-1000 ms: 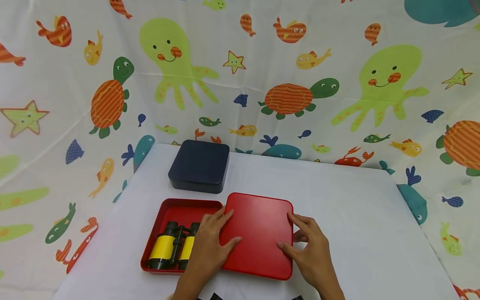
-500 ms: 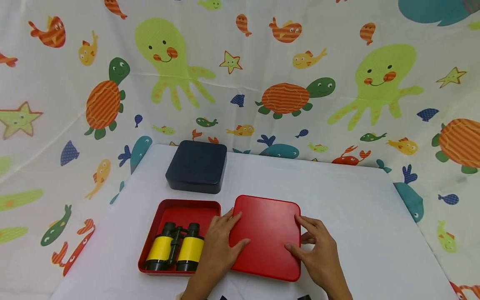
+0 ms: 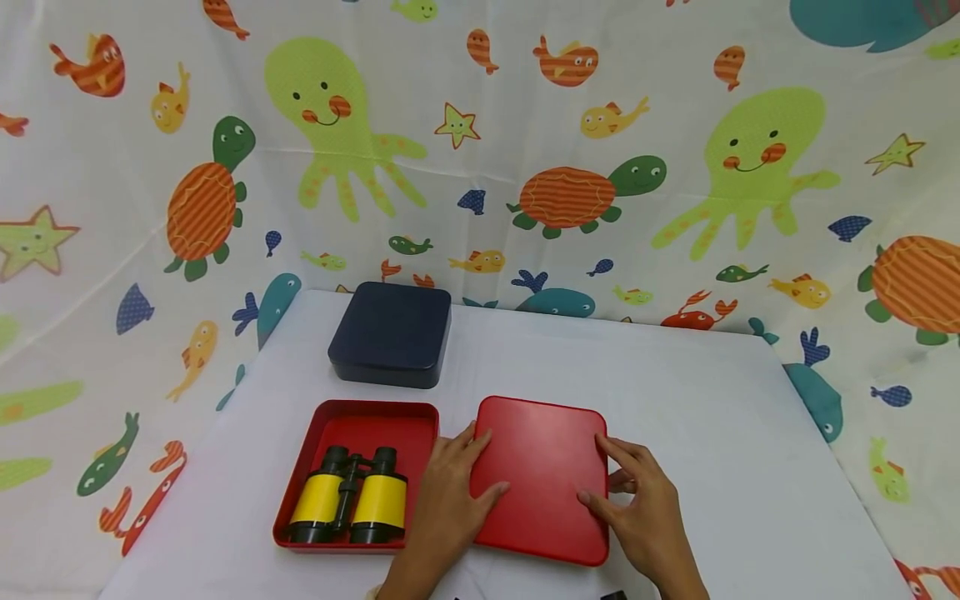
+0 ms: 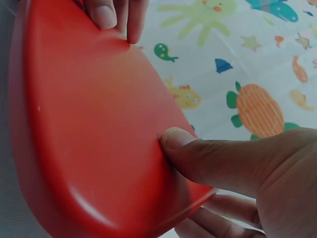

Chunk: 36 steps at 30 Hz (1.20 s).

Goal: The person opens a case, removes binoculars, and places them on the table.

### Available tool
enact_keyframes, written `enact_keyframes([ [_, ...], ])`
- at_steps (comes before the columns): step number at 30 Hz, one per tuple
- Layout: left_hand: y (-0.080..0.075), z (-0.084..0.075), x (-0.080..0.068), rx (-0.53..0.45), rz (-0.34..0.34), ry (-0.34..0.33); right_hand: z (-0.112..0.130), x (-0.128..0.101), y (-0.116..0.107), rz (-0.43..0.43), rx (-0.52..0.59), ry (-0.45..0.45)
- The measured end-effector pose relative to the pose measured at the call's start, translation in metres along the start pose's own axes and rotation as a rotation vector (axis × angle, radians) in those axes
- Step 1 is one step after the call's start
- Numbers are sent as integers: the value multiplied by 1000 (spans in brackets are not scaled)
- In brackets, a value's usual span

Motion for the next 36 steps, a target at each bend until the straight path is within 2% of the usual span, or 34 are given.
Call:
enact_keyframes([
  [8,6,-5,-3,38,-12,-2,-9,0,4,35,-6,44],
  [17,21,-4,-5,74,-1,-57,-26,-1,11,70,13,122],
  [25,28,1,-8,100,10,-104,-34,-1,20,66,1,102],
  [36,34,7,-9,79,18,-112,-40,0,25,57,8,83],
])
Point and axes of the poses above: each hand's wrist, its own x-axis towards the middle knuckle, its own y-axis out of the palm, z = x × y, the point moved 9 cm from there along x, towards the middle knuckle, and after that the axes turned 1 degree about -z, right-handed, at the moved point
